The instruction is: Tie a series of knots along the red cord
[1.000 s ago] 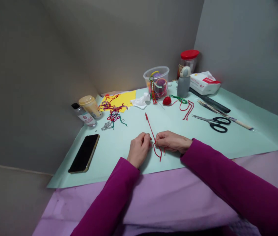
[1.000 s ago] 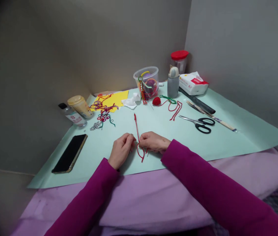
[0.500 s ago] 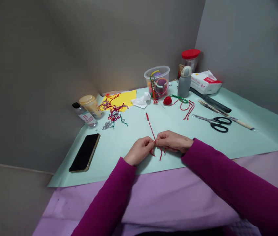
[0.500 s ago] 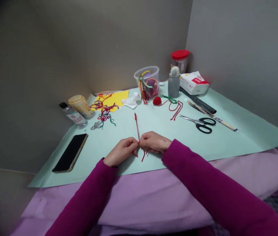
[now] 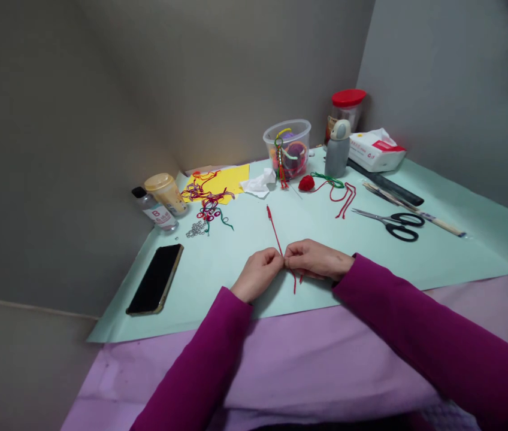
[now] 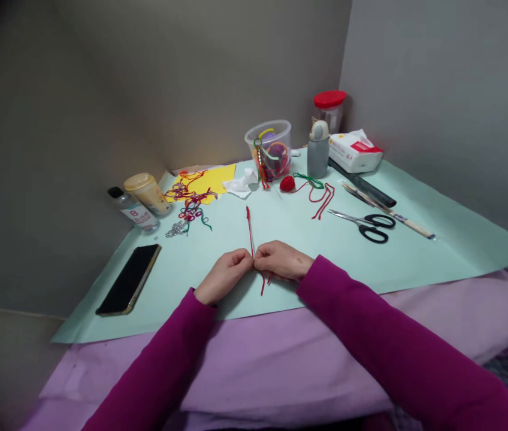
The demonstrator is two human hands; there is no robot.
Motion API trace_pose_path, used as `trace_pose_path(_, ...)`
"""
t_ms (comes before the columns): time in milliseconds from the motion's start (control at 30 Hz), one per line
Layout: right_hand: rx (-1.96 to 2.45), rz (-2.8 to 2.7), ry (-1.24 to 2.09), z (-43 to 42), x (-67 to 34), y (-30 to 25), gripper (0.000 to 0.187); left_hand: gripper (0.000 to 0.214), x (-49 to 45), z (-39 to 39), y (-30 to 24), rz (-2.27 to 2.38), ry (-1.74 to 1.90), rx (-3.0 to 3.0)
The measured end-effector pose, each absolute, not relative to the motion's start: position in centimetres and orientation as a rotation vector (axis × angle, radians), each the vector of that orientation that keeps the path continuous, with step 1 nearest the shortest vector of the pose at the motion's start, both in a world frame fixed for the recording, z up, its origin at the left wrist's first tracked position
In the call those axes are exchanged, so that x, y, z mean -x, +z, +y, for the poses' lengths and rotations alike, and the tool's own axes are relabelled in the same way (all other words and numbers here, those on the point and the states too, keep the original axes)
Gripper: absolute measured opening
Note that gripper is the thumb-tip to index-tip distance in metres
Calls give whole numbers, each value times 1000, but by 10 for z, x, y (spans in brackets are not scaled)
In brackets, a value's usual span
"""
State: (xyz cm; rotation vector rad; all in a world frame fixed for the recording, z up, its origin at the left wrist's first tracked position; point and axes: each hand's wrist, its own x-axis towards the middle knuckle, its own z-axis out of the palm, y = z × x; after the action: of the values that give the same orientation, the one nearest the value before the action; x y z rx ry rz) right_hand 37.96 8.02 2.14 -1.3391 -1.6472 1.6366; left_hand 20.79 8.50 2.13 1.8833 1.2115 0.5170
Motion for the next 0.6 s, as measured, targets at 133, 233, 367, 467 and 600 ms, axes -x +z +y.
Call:
trace_pose_path(133, 1417, -1643, 1658, 84, -388, 27, 9, 22, -207, 85, 20, 1232, 530, -1840)
trace_pose_path(233, 1442, -1661, 1594, 82, -390, 35, 10, 21, -207, 84, 20, 1239, 543, -1804)
trace_pose_path(367, 1318, -1903, 1412, 70, -381, 41, 11, 24, -208, 85, 22, 1197, 556, -1721)
trace_pose_path(467, 1327, -2040, 1175, 61, -372, 41, 16, 24, -207, 86, 24, 1158, 537, -1647)
trace_pose_path(600, 1299, -2058, 1359, 57, -372, 47, 18, 21, -206, 87, 24, 1097, 524, -1594)
